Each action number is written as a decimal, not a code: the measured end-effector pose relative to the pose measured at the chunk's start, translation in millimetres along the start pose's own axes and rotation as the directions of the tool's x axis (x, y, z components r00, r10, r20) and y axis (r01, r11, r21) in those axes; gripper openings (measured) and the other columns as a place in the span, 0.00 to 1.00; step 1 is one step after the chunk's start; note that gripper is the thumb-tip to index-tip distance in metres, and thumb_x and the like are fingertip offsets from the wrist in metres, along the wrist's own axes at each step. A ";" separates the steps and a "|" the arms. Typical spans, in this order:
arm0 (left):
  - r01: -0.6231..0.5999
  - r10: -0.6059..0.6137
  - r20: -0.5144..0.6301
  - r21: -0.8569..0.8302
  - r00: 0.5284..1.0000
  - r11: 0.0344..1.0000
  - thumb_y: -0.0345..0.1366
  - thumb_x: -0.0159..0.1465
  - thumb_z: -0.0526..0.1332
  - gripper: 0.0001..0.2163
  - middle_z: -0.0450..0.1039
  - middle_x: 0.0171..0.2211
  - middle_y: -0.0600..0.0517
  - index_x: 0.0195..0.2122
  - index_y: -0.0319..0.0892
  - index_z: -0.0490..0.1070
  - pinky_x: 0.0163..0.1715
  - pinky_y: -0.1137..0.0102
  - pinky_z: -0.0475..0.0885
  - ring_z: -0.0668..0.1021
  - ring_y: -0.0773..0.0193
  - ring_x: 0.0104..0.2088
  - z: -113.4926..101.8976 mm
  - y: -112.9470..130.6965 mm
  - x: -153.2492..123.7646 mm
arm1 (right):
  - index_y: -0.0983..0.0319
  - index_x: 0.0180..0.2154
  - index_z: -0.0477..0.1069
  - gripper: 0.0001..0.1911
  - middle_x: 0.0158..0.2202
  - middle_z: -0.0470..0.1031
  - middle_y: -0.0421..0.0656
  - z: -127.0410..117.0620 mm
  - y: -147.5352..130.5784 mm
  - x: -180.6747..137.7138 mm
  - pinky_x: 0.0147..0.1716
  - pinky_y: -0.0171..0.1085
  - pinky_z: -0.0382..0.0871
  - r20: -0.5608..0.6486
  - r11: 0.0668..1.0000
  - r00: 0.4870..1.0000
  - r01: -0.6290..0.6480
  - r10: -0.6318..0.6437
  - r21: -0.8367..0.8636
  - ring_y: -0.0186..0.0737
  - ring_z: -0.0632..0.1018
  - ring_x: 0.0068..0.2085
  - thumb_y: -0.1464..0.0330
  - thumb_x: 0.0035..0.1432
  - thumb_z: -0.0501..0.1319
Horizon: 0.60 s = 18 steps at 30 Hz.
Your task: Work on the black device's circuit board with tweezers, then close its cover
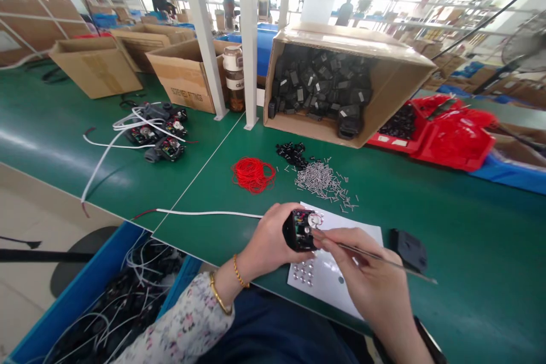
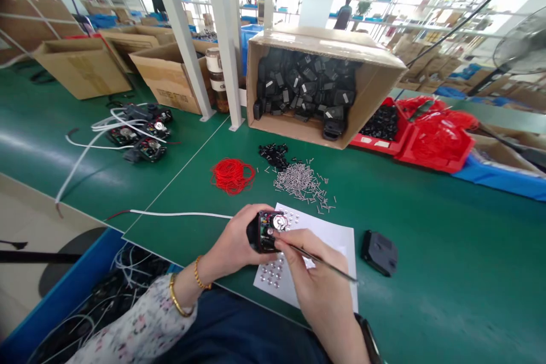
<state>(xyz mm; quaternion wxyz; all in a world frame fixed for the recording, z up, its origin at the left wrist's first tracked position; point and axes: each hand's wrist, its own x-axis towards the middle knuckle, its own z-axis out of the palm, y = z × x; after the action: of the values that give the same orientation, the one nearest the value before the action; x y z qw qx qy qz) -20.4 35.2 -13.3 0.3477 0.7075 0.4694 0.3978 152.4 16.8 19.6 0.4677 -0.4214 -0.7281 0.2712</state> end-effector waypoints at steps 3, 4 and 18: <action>0.027 -0.020 -0.071 0.098 0.997 0.995 0.36 0.44 0.72 0.28 0.73 0.41 0.52 0.46 0.45 0.65 0.42 0.59 0.67 0.72 0.55 0.40 10.6 5.4 3.8 | 0.59 0.40 0.74 0.11 0.37 0.80 0.42 11.0 11.2 -22.2 0.40 0.36 0.76 -0.200 0.994 0.977 0.055 -0.073 -0.093 0.39 0.80 0.38 0.77 0.56 0.63; 0.034 -0.023 -0.087 0.121 0.996 0.992 0.37 0.45 0.71 0.26 0.73 0.41 0.51 0.46 0.45 0.65 0.42 0.59 0.67 0.72 0.55 0.40 13.5 6.6 4.3 | 0.59 0.41 0.74 0.12 0.38 0.79 0.43 14.6 14.8 -29.0 0.41 0.39 0.76 -0.253 0.990 0.962 0.076 -0.105 -0.122 0.40 0.80 0.38 0.78 0.55 0.63; 0.139 -0.120 -0.169 0.105 0.978 0.985 0.32 0.46 0.67 0.23 0.73 0.41 0.53 0.44 0.46 0.65 0.43 0.59 0.65 0.72 0.55 0.41 21.2 8.9 5.4 | 0.60 0.47 0.70 0.21 0.44 0.77 0.49 41.3 31.9 -36.7 0.37 0.44 0.78 -0.329 0.926 0.877 0.269 -0.350 -0.266 0.45 0.78 0.43 0.84 0.54 0.59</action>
<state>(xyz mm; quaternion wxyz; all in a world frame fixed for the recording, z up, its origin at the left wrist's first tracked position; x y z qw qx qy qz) 3.2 34.8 -13.7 0.2918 0.6599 0.5636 0.4023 134.0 0.8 -39.4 0.5861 -0.3899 -0.7097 0.0288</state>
